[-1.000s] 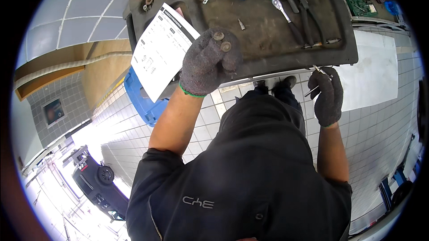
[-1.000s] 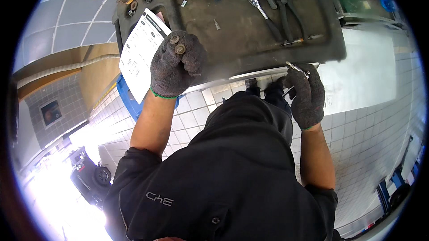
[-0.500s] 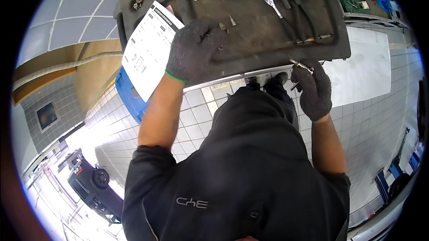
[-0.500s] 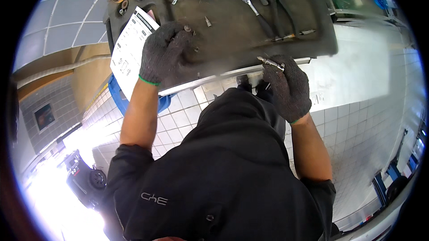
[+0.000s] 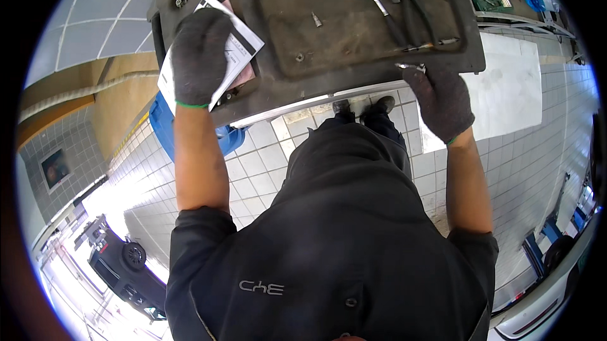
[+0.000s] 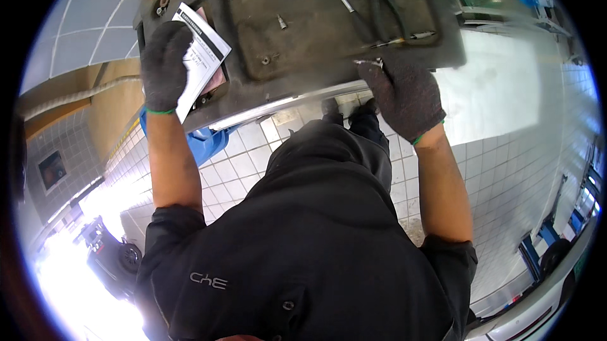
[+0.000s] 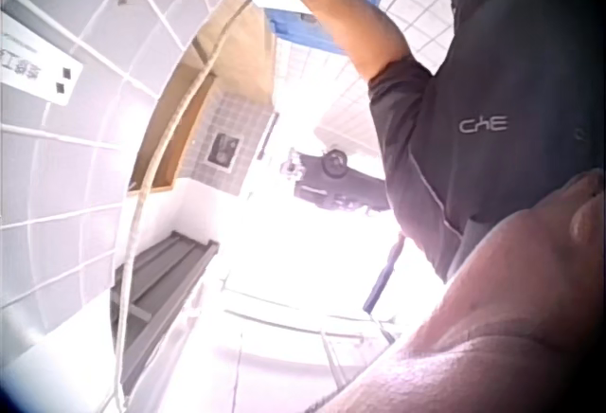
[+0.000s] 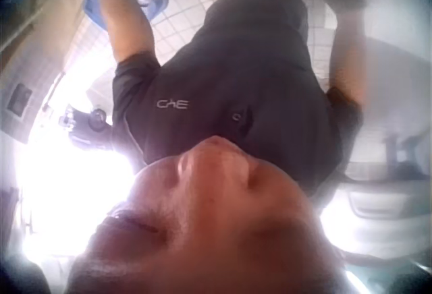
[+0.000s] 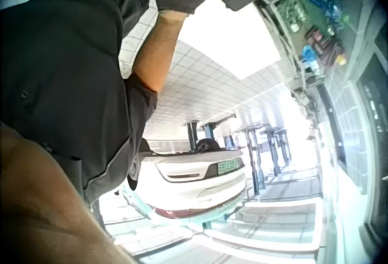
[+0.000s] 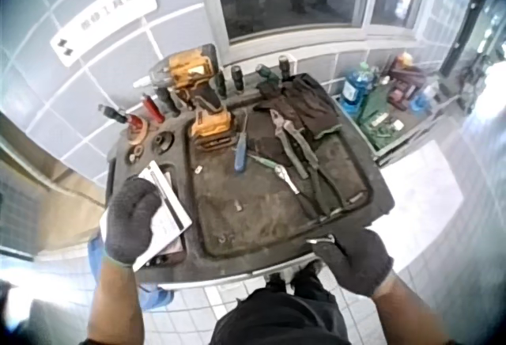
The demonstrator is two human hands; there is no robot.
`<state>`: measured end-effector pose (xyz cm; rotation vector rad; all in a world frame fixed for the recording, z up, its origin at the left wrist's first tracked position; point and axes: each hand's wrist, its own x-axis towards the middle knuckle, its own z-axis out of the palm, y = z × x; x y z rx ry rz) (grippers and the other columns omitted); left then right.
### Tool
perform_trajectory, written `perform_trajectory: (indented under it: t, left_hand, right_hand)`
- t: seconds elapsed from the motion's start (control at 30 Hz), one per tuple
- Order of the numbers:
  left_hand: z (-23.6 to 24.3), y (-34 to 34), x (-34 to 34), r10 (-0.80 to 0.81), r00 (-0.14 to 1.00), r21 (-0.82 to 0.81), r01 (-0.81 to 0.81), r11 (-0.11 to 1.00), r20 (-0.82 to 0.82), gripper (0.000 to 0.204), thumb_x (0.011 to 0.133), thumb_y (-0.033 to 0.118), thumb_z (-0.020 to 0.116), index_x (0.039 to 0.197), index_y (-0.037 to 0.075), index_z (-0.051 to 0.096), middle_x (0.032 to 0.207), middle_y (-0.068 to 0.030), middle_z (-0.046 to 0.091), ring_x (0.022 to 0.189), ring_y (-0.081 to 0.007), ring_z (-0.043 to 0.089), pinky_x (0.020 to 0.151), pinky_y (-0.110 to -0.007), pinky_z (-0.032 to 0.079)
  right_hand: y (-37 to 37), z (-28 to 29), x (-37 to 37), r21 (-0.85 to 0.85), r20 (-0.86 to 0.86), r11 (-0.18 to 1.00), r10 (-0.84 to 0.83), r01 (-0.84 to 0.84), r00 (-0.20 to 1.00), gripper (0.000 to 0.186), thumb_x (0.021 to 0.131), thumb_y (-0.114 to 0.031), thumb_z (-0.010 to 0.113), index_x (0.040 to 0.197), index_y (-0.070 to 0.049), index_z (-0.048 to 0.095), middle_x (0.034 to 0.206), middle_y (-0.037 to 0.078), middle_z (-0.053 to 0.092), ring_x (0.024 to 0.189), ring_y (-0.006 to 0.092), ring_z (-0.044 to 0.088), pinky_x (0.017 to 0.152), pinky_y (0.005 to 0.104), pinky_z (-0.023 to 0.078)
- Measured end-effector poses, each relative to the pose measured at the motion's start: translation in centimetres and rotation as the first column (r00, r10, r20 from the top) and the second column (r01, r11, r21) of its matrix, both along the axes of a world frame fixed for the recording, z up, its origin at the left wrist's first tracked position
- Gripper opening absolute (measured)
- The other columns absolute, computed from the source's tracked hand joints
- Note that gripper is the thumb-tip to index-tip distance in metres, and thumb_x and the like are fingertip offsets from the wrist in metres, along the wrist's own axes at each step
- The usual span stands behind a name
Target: The person works on the wheel well area of a white car elevated on a lift. They use a wrench to loosen and remove bolts from the wheel arch liner, then place the bolts on a nearby tool cart. The person continues to adjust and remove parts of the liner with their hands.
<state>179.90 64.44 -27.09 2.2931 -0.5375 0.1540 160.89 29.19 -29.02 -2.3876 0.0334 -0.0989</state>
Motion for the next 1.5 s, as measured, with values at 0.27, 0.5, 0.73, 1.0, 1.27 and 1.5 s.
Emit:
perform_trajectory:
  t: [0.27, 0.5, 0.73, 1.0, 1.27, 1.5]
  left_hand:
    - [-1.8, 3.9, -8.7, -0.506, 0.86, 0.019, 0.506, 0.862, 0.06, 0.015, 0.087, -0.002, 0.066, 0.101, 0.0, 0.071, 0.105, -0.0167, 0.072, 0.102, -0.0355, 0.07, 0.093, -0.044, 0.056]
    - [-4.3, -2.7, -16.8, -0.493, 0.815, -0.281, 0.418, 0.864, -0.304, 0.015, 0.087, 0.019, 0.072, 0.095, 0.006, 0.073, 0.093, -0.0151, 0.067, 0.089, -0.0373, 0.067, 0.08, -0.048, 0.054]
    - [-4.3, -4.1, -19.7, -0.613, 0.674, -0.273, 0.55, 0.789, -0.412, 0.019, 0.093, 0.025, 0.067, 0.101, 0.01, 0.076, 0.102, -0.0112, 0.073, 0.094, -0.0322, 0.07, 0.085, -0.046, 0.054]
    - [-3.2, -9.2, -27.4, -0.524, 0.604, -0.199, 0.521, 0.83, -0.601, 0.024, 0.097, 0.033, 0.066, 0.104, 0.014, 0.079, 0.1, -0.0085, 0.075, 0.1, -0.0249, 0.069, 0.098, -0.04, 0.049]
    - [-4.0, -12.8, -36.7, -0.548, 0.459, -0.304, 0.503, 0.809, -0.699, 0.031, 0.092, 0.034, 0.07, 0.104, 0.006, 0.077, 0.101, -0.0112, 0.076, 0.097, -0.0243, 0.072, 0.092, -0.039, 0.054]
    - [-3.4, -15.1, -37.4, -0.616, 0.341, -0.23, 0.715, 0.661, -0.71, 0.032, 0.093, 0.033, 0.066, 0.111, 0.007, 0.074, 0.105, -0.0136, 0.076, 0.102, -0.0305, 0.07, 0.092, -0.044, 0.054]
  right_hand:
    - [5.4, -1.4, 0.6, 0.703, 0.02, 0.694, 0.198, -0.155, 0.98, 0.011, 0.1, -0.003, 0.053, 0.102, -0.001, 0.064, 0.094, 0.011, 0.062, 0.076, 0.0197, 0.062, 0.068, 0.0318, 0.051]
    - [9.3, 0.3, -1.5, 0.439, -0.252, 0.865, 0.378, -0.243, 0.891, 0.026, 0.087, -0.021, 0.08, 0.105, -0.005, 0.072, 0.096, 0.012, 0.073, 0.083, 0.025, 0.071, 0.075, 0.0352, 0.058]
    - [7.4, 0.6, -6.6, 0.204, -0.158, 0.918, 0.374, -0.341, 0.914, 0.028, 0.082, -0.023, 0.083, 0.106, -0.011, 0.077, 0.09, 0.012, 0.074, 0.08, 0.0303, 0.072, 0.069, 0.0396, 0.057]
    - [4.9, 0.3, -17.4, 0.123, 0.049, 0.971, 0.199, -0.203, 0.979, 0.018, 0.078, -0.013, 0.085, 0.091, -0.01, 0.073, 0.081, 0.01, 0.072, 0.071, 0.0287, 0.07, 0.063, 0.0392, 0.055]
    - [4.2, -1.3, -29.6, 0.003, 0.07, 0.998, -0.067, 0.067, 0.995, 0.018, 0.075, -0.012, 0.085, 0.085, -0.014, 0.07, 0.074, 0.009, 0.068, 0.068, 0.0299, 0.069, 0.058, 0.0405, 0.052]
    - [5.8, 0.4, -34.7, 0.056, -0.076, 0.952, -0.297, 0.301, 0.952, 0.024, 0.078, -0.01, 0.084, 0.1, -0.013, 0.075, 0.084, 0.01, 0.073, 0.074, 0.0272, 0.073, 0.064, 0.0384, 0.058]
